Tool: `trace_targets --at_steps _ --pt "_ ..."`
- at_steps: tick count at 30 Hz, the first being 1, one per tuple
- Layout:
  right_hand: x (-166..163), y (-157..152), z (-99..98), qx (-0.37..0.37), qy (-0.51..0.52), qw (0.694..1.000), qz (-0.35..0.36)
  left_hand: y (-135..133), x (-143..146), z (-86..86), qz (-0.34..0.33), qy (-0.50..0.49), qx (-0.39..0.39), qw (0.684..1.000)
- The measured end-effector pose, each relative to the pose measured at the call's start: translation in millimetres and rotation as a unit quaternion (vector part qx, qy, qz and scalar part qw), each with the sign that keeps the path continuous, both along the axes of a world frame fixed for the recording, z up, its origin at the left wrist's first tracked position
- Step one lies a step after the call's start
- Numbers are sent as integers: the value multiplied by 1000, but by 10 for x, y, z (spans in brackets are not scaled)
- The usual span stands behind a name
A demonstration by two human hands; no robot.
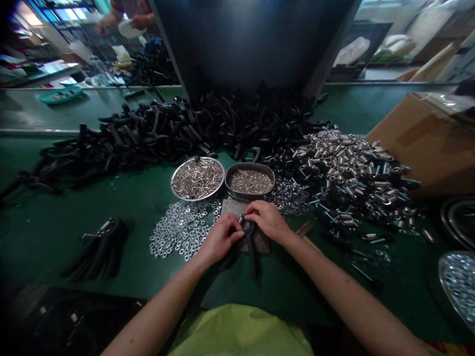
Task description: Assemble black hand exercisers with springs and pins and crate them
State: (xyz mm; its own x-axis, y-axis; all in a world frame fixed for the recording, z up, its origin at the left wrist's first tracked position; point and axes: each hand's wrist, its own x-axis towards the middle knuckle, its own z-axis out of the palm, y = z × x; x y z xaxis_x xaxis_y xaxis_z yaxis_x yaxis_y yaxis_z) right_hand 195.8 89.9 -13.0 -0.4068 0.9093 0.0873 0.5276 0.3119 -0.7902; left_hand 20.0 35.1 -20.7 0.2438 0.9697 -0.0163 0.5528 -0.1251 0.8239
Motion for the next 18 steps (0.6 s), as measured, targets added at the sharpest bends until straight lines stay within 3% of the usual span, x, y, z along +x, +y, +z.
trace_targets --at_steps 8,18 --pt "-63 88 -42 7 -16 999 41 -22 -16 4 -10 -14 2 1000" --pt "-154 140 132 5 -148 987 58 32 -33 26 -26 0 -16 1000"
